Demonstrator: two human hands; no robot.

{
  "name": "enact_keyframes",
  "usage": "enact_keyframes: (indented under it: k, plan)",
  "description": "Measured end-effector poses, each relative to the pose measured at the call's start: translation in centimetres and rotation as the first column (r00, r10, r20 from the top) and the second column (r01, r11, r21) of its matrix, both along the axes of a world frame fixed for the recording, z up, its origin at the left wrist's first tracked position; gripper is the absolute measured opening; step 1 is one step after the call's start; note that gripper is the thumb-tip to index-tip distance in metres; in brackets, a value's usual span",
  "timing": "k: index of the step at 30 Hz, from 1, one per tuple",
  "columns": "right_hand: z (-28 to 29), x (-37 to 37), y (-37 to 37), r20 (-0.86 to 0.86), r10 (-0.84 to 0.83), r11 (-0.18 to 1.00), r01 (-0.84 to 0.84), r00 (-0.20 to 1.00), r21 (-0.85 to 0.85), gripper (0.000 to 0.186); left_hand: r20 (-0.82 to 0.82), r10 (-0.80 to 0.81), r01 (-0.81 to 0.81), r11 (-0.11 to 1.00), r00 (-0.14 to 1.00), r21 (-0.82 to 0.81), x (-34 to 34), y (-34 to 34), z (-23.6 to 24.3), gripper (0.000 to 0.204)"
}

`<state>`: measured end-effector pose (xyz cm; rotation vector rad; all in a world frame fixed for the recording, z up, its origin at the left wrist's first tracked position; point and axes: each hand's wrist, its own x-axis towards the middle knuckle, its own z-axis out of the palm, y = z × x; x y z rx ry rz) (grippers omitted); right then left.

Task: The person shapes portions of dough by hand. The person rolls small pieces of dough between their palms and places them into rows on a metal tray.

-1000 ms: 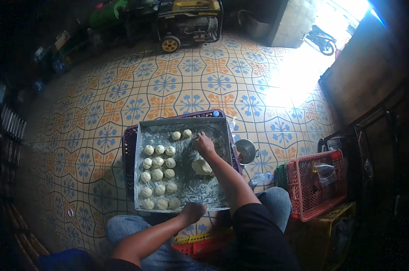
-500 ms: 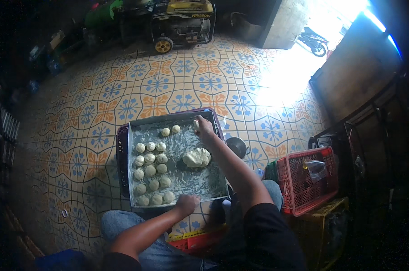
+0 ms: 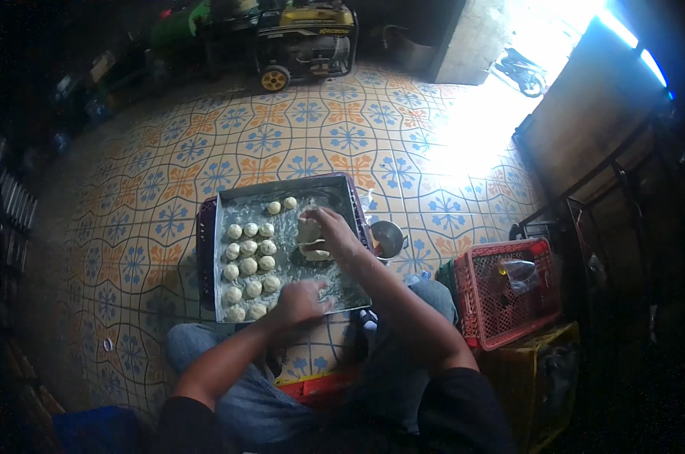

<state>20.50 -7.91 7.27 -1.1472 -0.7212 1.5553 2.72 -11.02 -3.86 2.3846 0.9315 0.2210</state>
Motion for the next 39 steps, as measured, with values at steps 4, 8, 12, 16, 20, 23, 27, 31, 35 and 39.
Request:
enact_keyframes:
  k: [4,8,12,16,20,23,27,31,35,39]
  plan:
    - [-1.8,-1.6,-1.1,0.406,-0.055,0.983,-0.022,0.912,0.182,0.04,0.257,0.553,0.14,0.245,0.793,-0.959,-0.9,4.8,5.7,0.056]
    - [-0.1,-4.4,-1.1,0.58,-0.055,0.945,-0.145,0.813,0.293,0.051,0.293,0.789,0.391,0.073,0.541,-0.918,-2.0,5.6,8.4,0.057]
    - [0.0,-4.4,0.5,0.759,-0.306,0.82,-0.245,0.575,0.517,0.063,0.298,0.882,0.516,0.075,0.364,-0.853,-1.0,8.4,6.7,0.055]
    - [0.6,-3.4,1.3,0.843,-0.439,0.787,-0.321,0.31,0.527,0.084,0.233,0.881,0.2,0.162,0.411,-0.966,0.0,9.0,6.6,0.035]
    - [-0.2,-3.1,2.0,0.741,-0.418,0.819,-0.134,0.525,0.557,0.085,0.229,0.862,0.003,0.255,0.453,-0.967,0.0,8.4,8.5,0.027]
    - [-1.7,-2.0,2.9,0.507,-0.351,0.867,0.068,0.788,0.494,0.081,0.294,0.858,-0.006,0.326,0.421,-0.945,0.1,8.4,9.1,0.023]
    - [-4.6,-1.7,3.8,-0.154,-0.179,0.981,0.188,0.972,0.051,0.074,0.644,0.678,0.088,0.662,0.354,-0.745,1.5,7.7,7.3,0.031]
    - [-4.7,-7.7,1.2,-0.501,-0.084,0.995,0.101,0.861,0.006,0.069,0.671,0.262,-0.255,0.961,0.694,-0.112,1.0,5.2,5.7,0.063]
    - [-8.6,-8.9,0.7,-0.533,-0.032,0.995,0.08,0.845,0.066,0.065,0.557,0.333,-0.342,0.935,0.761,-0.092,0.9,6.6,7.7,0.062]
    - [-13.2,-4.9,2.7,-0.636,-0.104,0.97,0.22,0.764,0.106,0.069,0.654,0.205,-0.228,0.972,0.728,-0.051,2.5,6.2,7.4,0.063]
